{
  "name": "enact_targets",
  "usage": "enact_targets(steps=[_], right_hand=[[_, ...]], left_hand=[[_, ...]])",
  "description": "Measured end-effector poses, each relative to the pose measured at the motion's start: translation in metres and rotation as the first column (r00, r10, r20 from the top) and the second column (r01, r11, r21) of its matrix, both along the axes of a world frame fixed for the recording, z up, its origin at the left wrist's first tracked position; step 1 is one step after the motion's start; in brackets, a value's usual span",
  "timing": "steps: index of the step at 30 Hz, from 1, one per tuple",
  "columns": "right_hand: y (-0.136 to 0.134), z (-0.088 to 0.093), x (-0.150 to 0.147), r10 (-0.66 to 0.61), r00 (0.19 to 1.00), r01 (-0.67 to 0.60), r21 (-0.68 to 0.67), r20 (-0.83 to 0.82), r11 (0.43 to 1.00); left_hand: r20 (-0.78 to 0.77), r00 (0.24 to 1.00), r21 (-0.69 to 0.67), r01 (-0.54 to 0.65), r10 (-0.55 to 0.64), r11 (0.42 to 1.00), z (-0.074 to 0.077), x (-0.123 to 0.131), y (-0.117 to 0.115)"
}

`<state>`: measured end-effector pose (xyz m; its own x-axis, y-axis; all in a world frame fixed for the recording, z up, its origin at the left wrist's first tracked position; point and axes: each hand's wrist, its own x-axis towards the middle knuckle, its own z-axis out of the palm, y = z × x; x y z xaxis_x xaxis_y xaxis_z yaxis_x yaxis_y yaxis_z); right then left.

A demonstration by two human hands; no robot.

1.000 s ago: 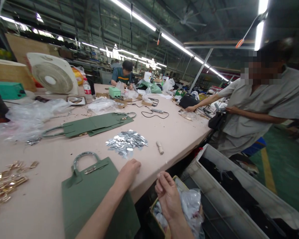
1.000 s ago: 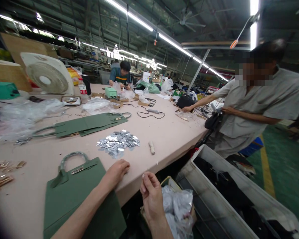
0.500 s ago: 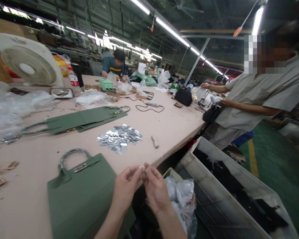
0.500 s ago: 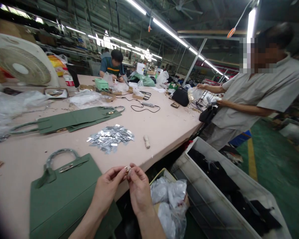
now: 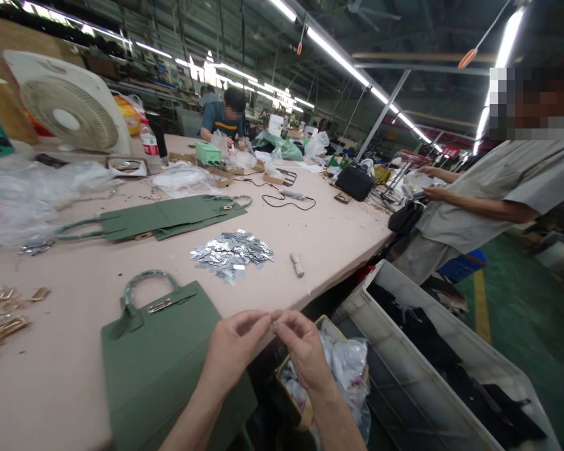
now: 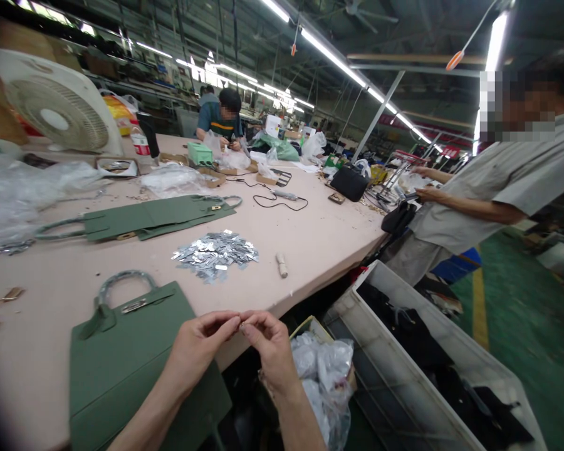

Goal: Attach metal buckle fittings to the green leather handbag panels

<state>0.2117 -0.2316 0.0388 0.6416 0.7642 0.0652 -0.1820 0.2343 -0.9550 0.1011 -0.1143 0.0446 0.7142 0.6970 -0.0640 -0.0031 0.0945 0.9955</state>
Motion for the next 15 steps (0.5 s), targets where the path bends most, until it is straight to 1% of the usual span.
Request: enact_targets(steps=[4,7,11,13,15], right_hand=[[-0.001,-0.004,0.001,-0.008,0.997,0.009,-0.015,0.073,1.0],[-0.002,-0.004,0.002,-0.016,0.993,0.018,-0.015,0.118,1.0],[-0.003,-0.004,0.006,-0.012,0.985,0.017,-0.026,0.174,1.0],[-0.003,-0.004,0.009,0.029,0.99,-0.026,-0.025,0.136,0.999],[-0.004,-0.003,0.012,0.114,0.993,-0.114,-0.011,0.011,0.993]], left_hand=[[-0.007,1.0,0.017,0.007,-0.007,1.0,0.0,-0.002,0.0],[-0.01,1.0,0.018,0.016,-0.016,1.0,0.005,-0.004,0.0],[-0.005,0.999,0.053,0.049,-0.049,0.997,0.01,-0.007,0.001],[0.004,0.998,0.079,0.054,-0.055,0.995,0.012,-0.01,0.001],[0.011,0.998,0.13,0.056,-0.058,0.99,0.013,-0.013,0.001]])
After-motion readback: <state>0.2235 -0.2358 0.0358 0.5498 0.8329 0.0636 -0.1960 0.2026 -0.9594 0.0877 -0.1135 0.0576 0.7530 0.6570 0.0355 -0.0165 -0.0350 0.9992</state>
